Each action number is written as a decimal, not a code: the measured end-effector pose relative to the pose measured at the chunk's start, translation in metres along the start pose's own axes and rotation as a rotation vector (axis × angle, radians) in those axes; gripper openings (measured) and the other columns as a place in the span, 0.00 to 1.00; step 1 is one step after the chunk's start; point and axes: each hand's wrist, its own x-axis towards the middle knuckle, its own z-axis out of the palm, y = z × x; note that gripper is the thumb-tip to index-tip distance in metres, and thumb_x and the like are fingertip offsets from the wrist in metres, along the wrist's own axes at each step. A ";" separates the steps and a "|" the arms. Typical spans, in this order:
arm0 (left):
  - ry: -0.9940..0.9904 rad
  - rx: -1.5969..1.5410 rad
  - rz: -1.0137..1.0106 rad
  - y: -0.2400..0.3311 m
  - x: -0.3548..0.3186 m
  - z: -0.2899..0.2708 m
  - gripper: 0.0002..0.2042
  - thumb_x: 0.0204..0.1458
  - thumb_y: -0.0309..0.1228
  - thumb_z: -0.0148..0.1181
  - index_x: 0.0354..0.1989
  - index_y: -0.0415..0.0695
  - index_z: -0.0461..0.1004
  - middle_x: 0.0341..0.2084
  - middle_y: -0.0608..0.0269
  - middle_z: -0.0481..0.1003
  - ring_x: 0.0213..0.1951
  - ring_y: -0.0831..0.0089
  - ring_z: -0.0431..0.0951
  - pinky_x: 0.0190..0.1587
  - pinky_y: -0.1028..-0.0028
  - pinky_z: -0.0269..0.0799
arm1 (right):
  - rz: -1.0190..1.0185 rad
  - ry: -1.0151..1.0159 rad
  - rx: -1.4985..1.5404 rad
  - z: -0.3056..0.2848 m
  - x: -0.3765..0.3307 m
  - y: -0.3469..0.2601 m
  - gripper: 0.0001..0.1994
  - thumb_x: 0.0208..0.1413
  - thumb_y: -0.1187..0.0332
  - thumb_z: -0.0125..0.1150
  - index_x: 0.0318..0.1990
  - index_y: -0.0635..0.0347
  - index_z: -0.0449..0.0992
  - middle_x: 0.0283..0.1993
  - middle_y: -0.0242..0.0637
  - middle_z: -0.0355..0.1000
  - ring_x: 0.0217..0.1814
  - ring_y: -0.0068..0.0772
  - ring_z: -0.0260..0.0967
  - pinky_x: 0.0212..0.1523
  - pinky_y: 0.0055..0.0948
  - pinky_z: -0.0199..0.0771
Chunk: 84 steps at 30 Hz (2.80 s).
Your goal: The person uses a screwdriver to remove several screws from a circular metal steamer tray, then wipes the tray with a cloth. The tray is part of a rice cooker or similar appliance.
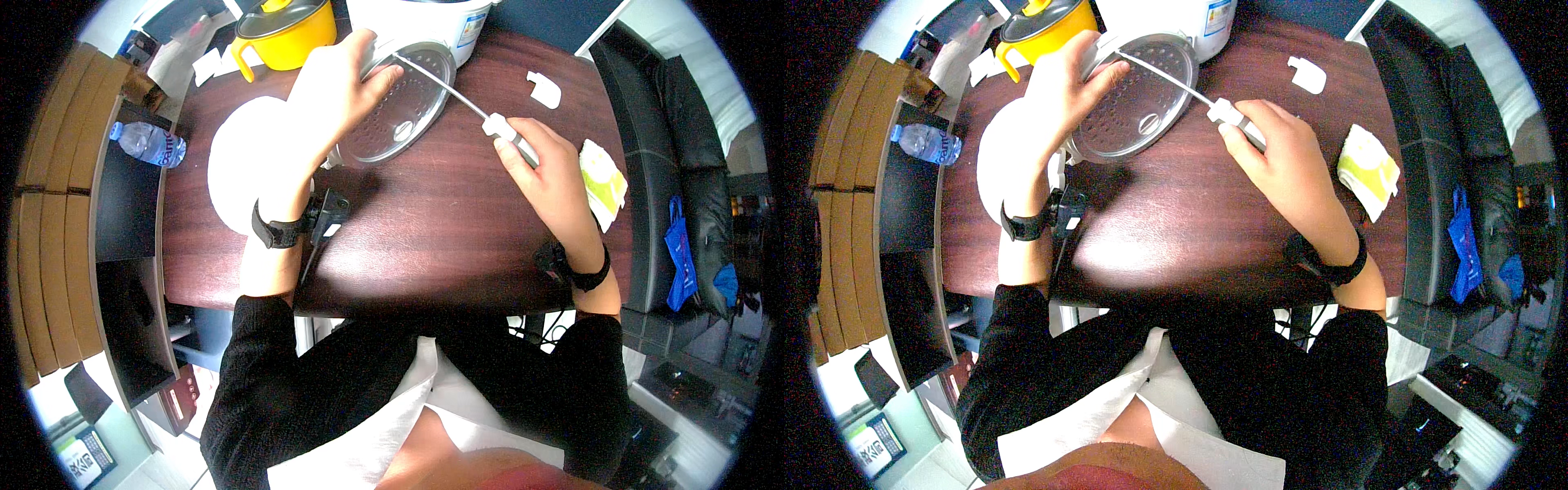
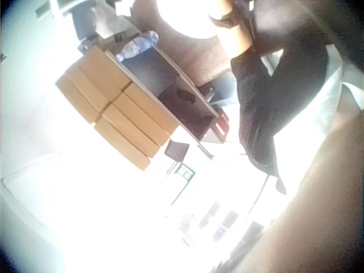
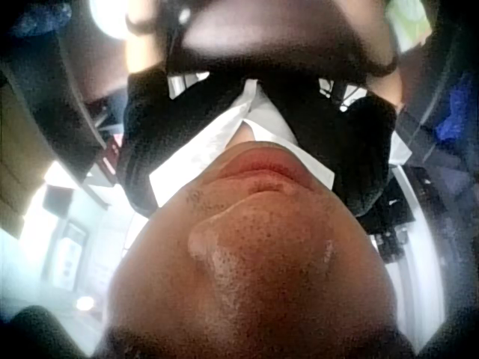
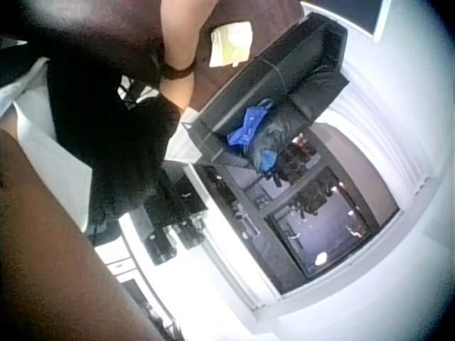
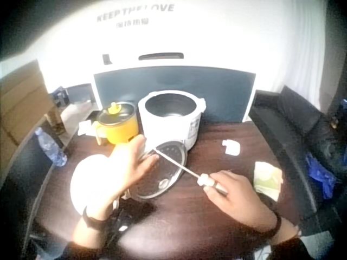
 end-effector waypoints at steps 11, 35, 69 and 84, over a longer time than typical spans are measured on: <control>0.048 -0.012 0.017 0.000 -0.001 0.003 0.15 0.45 0.34 0.63 0.37 0.37 0.70 0.20 0.42 0.73 0.27 0.48 0.76 0.29 0.61 0.71 | 0.211 -0.221 0.227 0.004 0.007 0.007 0.10 0.55 0.65 0.57 0.36 0.65 0.73 0.26 0.46 0.71 0.25 0.36 0.71 0.27 0.30 0.67; 0.010 -0.043 0.005 0.003 0.000 0.002 0.16 0.45 0.34 0.63 0.38 0.36 0.70 0.20 0.42 0.73 0.28 0.48 0.77 0.31 0.61 0.72 | 0.209 -0.257 0.158 -0.002 0.002 0.006 0.11 0.58 0.62 0.54 0.36 0.62 0.71 0.24 0.40 0.70 0.18 0.35 0.68 0.19 0.30 0.65; 0.037 0.059 -0.017 0.018 -0.007 0.005 0.14 0.47 0.34 0.61 0.36 0.37 0.69 0.20 0.43 0.73 0.27 0.47 0.76 0.32 0.60 0.72 | 0.574 -0.569 0.891 0.009 -0.010 -0.019 0.19 0.66 0.54 0.33 0.37 0.59 0.65 0.14 0.30 0.61 0.05 0.18 0.53 0.06 0.16 0.48; 0.041 0.017 0.026 0.007 -0.004 0.005 0.14 0.46 0.35 0.62 0.34 0.37 0.68 0.20 0.42 0.73 0.27 0.47 0.76 0.31 0.59 0.71 | -0.010 0.099 -0.327 0.009 0.004 0.010 0.16 0.51 0.54 0.60 0.45 0.48 0.74 0.30 0.40 0.75 0.32 0.46 0.74 0.30 0.39 0.73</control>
